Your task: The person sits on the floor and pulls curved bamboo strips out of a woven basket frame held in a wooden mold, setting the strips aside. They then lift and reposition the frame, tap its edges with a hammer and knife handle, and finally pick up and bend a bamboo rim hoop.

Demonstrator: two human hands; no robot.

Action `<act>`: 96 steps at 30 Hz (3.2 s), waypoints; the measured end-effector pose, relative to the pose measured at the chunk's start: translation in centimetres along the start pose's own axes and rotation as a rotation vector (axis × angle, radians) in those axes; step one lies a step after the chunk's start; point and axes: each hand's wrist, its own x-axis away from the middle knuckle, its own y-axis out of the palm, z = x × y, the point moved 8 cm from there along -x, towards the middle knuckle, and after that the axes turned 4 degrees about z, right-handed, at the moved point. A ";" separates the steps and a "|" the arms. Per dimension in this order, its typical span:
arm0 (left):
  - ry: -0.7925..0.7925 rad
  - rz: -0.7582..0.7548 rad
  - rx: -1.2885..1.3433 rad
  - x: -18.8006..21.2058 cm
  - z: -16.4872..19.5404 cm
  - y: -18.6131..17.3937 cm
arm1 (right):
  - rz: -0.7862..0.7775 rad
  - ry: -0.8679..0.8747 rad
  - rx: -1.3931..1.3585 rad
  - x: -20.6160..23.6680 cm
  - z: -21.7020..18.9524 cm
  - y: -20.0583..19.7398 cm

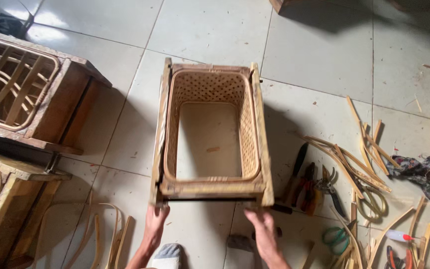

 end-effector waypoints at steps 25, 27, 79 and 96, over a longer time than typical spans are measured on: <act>0.858 -0.259 -0.700 1.6 20.0 5.2 | 0.311 -0.119 0.706 -15.1 -2.8 -9.7; 0.846 -0.277 -0.680 1.4 19.9 5.1 | 0.287 -0.101 0.498 -14.2 -2.9 -10.5; 0.897 -0.093 -0.575 2.5 15.4 -1.7 | -0.788 -0.700 1.122 7.0 -21.0 13.0; 0.989 0.002 -0.576 4.1 16.1 -1.2 | -0.630 -0.954 1.522 10.3 -20.4 8.3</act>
